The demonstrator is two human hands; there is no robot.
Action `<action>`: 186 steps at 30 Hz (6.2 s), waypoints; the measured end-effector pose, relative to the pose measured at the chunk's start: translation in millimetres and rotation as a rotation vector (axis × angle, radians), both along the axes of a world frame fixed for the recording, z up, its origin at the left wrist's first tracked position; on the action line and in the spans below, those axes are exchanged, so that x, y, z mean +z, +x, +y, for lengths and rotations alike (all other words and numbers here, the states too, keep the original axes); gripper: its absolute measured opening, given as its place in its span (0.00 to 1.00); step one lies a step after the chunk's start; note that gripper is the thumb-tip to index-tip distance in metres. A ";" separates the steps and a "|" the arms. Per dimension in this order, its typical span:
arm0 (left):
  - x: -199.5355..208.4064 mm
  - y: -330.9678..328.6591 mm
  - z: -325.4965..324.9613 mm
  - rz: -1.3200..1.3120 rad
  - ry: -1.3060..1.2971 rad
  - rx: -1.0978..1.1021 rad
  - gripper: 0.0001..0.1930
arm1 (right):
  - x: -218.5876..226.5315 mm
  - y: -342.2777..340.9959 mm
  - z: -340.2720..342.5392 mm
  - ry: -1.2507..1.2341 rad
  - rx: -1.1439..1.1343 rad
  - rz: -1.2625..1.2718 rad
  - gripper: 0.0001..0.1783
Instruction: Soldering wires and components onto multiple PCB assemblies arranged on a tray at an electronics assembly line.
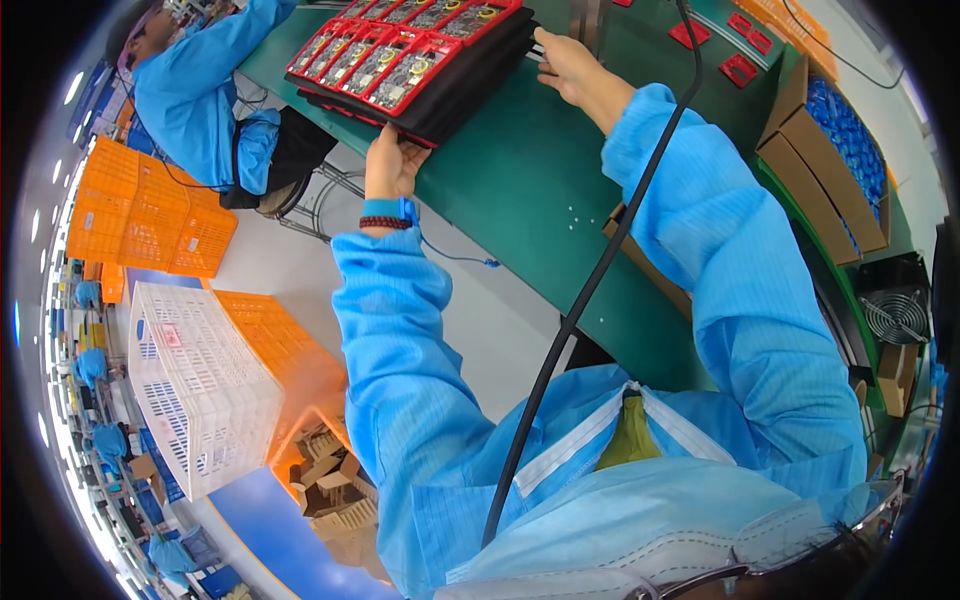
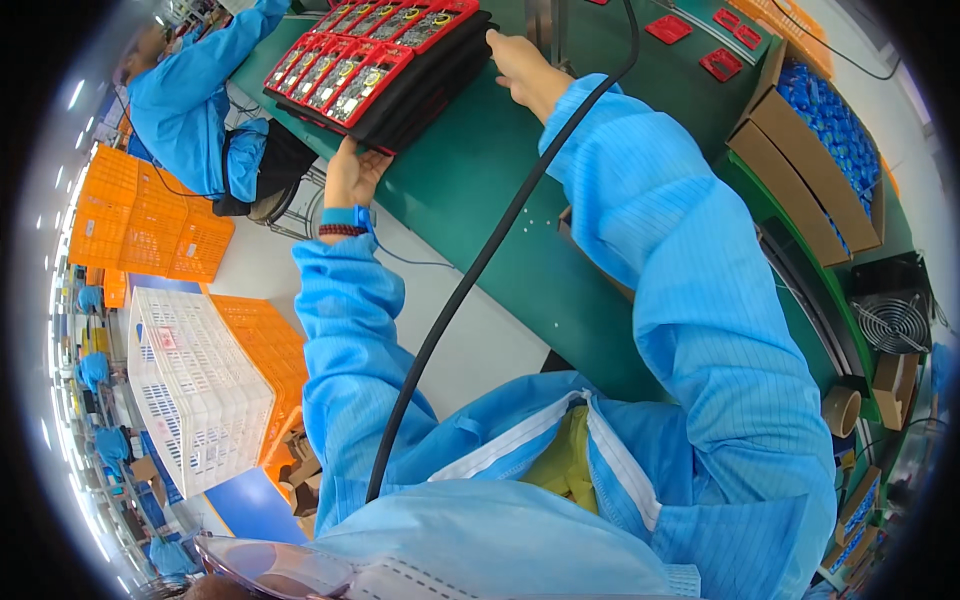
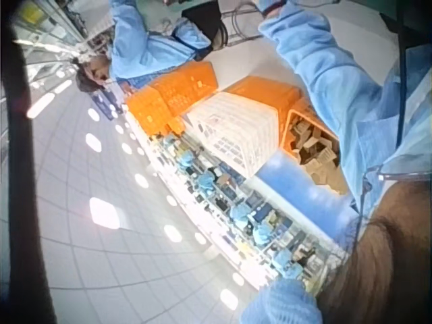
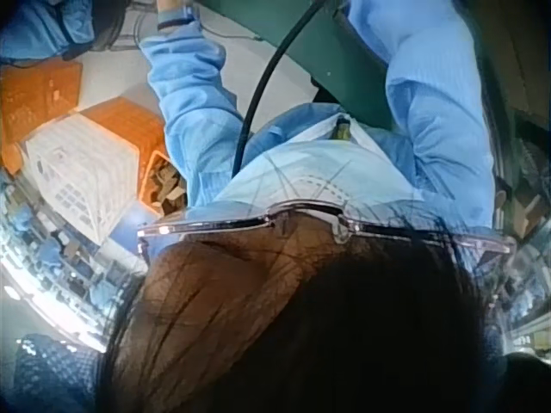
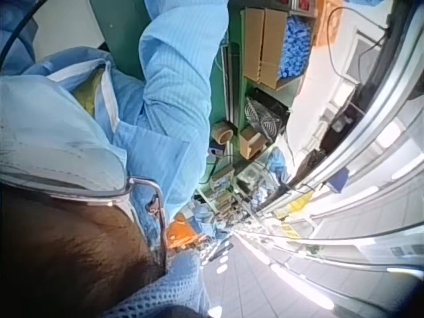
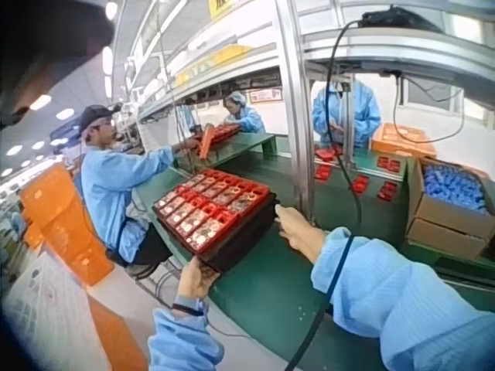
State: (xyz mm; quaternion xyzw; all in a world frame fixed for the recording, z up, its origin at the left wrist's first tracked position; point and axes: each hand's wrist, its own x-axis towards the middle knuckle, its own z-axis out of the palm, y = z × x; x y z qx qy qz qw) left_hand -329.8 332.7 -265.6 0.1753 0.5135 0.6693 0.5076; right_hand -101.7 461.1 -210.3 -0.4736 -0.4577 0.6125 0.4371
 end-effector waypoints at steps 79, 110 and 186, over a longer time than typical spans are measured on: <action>61.9 -42.9 -18.7 0.420 -0.066 0.234 0.20 | 36.6 130.6 -174.4 -0.368 0.071 0.364 0.21; 100.6 -56.5 5.1 0.699 -0.164 0.032 0.28 | 58.0 116.2 -165.2 -0.320 0.044 0.499 0.15; 125.5 670.2 -476.0 -0.229 0.041 -2.370 0.20 | 106.9 534.2 -863.7 -0.830 -0.626 2.088 0.31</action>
